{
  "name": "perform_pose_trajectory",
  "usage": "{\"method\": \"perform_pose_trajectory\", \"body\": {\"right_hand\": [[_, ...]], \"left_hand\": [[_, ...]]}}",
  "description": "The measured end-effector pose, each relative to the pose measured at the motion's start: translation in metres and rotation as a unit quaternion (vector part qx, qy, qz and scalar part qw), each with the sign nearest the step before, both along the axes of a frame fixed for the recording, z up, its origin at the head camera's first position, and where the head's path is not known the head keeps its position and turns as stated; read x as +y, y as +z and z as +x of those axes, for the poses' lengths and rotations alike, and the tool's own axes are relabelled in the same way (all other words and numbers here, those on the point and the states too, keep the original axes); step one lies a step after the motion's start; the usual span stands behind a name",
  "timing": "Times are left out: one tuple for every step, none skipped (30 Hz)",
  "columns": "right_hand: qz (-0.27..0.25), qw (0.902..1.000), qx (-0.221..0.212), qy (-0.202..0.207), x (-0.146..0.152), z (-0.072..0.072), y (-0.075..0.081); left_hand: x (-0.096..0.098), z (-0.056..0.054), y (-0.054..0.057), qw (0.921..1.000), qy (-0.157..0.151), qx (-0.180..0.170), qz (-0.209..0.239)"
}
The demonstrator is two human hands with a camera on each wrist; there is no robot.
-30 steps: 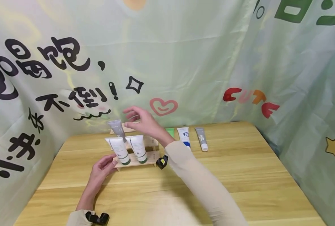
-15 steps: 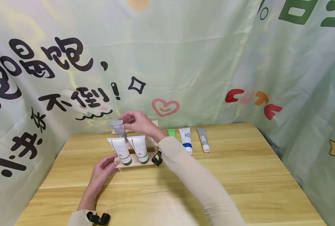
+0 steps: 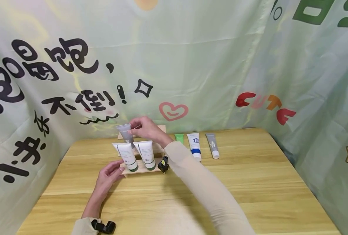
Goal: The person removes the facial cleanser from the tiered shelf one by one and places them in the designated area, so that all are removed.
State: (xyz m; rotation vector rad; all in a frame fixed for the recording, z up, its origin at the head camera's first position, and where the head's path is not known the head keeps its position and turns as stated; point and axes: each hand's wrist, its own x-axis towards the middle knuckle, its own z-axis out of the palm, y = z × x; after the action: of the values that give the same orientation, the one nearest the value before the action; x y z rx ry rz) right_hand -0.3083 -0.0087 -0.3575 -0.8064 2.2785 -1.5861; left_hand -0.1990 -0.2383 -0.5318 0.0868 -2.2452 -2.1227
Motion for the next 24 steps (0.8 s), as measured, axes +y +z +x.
{"method": "perform_pose_trajectory", "body": {"right_hand": [[-0.007, 0.9999, -0.008, -0.002, 0.000, 0.000, -0.001], [-0.014, 0.9998, -0.016, -0.005, 0.001, 0.000, -0.001], [-0.024, 0.9994, -0.025, -0.007, 0.002, 0.000, -0.001], [-0.034, 0.9988, -0.033, -0.009, 0.004, 0.000, -0.002], [-0.047, 0.9979, -0.044, -0.011, 0.006, 0.000, -0.002], [-0.059, 0.9968, -0.051, -0.014, 0.008, 0.000, -0.002], [-0.070, 0.9958, -0.057, -0.018, 0.011, -0.001, -0.001], [-0.080, 0.9948, -0.060, -0.021, 0.014, -0.001, -0.001], [-0.090, 0.9937, -0.063, -0.023, 0.017, -0.002, 0.000], [-0.098, 0.9927, -0.065, -0.029, 0.021, -0.002, 0.000], [-0.106, 0.9914, -0.068, -0.033, 0.024, -0.002, 0.001], [-0.113, 0.9906, -0.068, -0.037, 0.028, -0.002, 0.002], [-0.119, 0.9896, -0.070, -0.041, 0.032, -0.002, 0.003], [-0.124, 0.9888, -0.070, -0.045, 0.036, -0.001, 0.004], [-0.128, 0.9882, -0.069, -0.048, 0.040, 0.000, 0.005], [-0.131, 0.9876, -0.069, -0.052, 0.044, 0.000, 0.006], [-0.133, 0.9874, -0.067, -0.054, 0.048, 0.001, 0.007], [-0.135, 0.9872, -0.065, -0.056, 0.051, 0.001, 0.008], [-0.138, 0.9868, -0.062, -0.057, 0.055, 0.002, 0.009], [-0.141, 0.9867, -0.056, -0.058, 0.058, 0.002, 0.010], [-0.143, 0.9866, -0.051, -0.060, 0.062, 0.003, 0.011], [-0.145, 0.9865, -0.044, -0.061, 0.065, 0.003, 0.012], [-0.145, 0.9867, -0.038, -0.063, 0.068, 0.004, 0.012], [-0.144, 0.9868, -0.032, -0.066, 0.072, 0.004, 0.013]], "left_hand": [[0.000, 0.000, 0.000, 1.0000, -0.001, 0.001, 0.000], [0.000, 0.000, -0.001, 1.0000, -0.002, 0.000, -0.001], [0.000, 0.000, -0.001, 1.0000, -0.001, -0.001, 0.000], [-0.001, 0.000, -0.001, 1.0000, -0.002, -0.001, -0.001], [0.000, 0.000, -0.001, 1.0000, -0.003, -0.002, -0.001], [-0.001, 0.000, -0.001, 1.0000, -0.003, -0.004, -0.002], [0.000, 0.000, -0.002, 1.0000, -0.004, -0.006, -0.004], [0.000, 0.000, -0.002, 1.0000, -0.004, -0.007, -0.004], [0.000, -0.001, -0.002, 0.9999, -0.004, -0.008, -0.005], [0.000, -0.001, -0.002, 0.9999, -0.005, -0.008, -0.005], [0.000, -0.001, -0.001, 0.9999, -0.006, -0.007, -0.005], [0.001, -0.001, -0.001, 0.9999, -0.006, -0.007, -0.006], [0.001, -0.001, -0.001, 0.9999, -0.008, -0.007, -0.004], [0.001, -0.001, -0.001, 0.9999, -0.009, -0.006, -0.003], [0.002, 0.000, -0.001, 0.9999, -0.010, -0.006, -0.002], [0.002, 0.000, -0.001, 0.9999, -0.010, -0.005, -0.001], [0.002, 0.000, -0.001, 0.9999, -0.011, -0.005, 0.000], [0.002, 0.000, -0.001, 0.9999, -0.011, -0.005, 0.000], [0.002, 0.000, -0.001, 0.9999, -0.010, -0.005, 0.000], [0.002, 0.000, 0.000, 1.0000, -0.008, -0.004, 0.000], [0.001, -0.001, -0.001, 1.0000, -0.006, -0.004, 0.000], [0.001, -0.001, -0.001, 1.0000, -0.004, -0.004, 0.000], [0.001, -0.001, -0.001, 1.0000, -0.002, -0.004, -0.002], [0.001, -0.001, -0.001, 1.0000, -0.001, -0.004, -0.002]]}}
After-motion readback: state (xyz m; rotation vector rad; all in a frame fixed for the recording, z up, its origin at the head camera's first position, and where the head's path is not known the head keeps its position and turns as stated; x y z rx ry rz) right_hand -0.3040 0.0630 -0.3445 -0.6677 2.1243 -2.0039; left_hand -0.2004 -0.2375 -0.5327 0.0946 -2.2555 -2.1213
